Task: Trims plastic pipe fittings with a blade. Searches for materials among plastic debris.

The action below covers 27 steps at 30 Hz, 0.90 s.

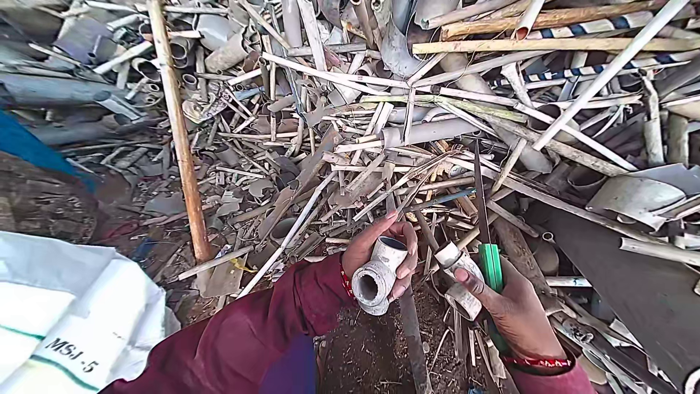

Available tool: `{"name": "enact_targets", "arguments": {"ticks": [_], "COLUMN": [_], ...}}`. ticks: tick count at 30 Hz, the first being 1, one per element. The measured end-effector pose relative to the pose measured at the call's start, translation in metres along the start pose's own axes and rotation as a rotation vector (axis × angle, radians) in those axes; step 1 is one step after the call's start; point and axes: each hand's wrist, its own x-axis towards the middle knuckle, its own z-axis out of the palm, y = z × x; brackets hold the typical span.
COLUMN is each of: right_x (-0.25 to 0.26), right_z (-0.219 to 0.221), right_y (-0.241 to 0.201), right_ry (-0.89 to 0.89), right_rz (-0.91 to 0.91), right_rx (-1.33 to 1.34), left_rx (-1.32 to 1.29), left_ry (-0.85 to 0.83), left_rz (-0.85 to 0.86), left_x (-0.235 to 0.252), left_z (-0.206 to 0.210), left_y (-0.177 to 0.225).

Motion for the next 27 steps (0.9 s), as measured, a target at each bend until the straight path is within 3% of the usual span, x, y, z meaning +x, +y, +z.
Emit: {"name": "enact_targets", "arguments": {"ticks": [3,7,10,15,27], "right_x": [0.0,0.0,0.001,0.001,0.003], "right_z": [0.0,0.001,0.001,0.002,0.003], "right_y": [-0.001,0.0,0.001,0.003,0.003], "right_ry": [0.001,0.007,0.002,0.001,-0.015], "right_rz": [0.002,0.021,0.011,0.007,0.002], "right_rx": [-0.004,-0.02,-0.018,-0.029,-0.042], "left_rx": [-0.02,-0.153,-0.084,-0.107,-0.121], "left_ry": [0.241,0.893,1.107,1.259,1.277], "left_rz": [-0.013,-0.039,-0.049,0.022,-0.07], "left_x": [0.0,0.012,0.017,0.022,0.024], "left_z": [0.007,0.028,0.032,0.036,0.039], "left_y": [-0.003,-0.001,0.0,-0.003,0.003]}}
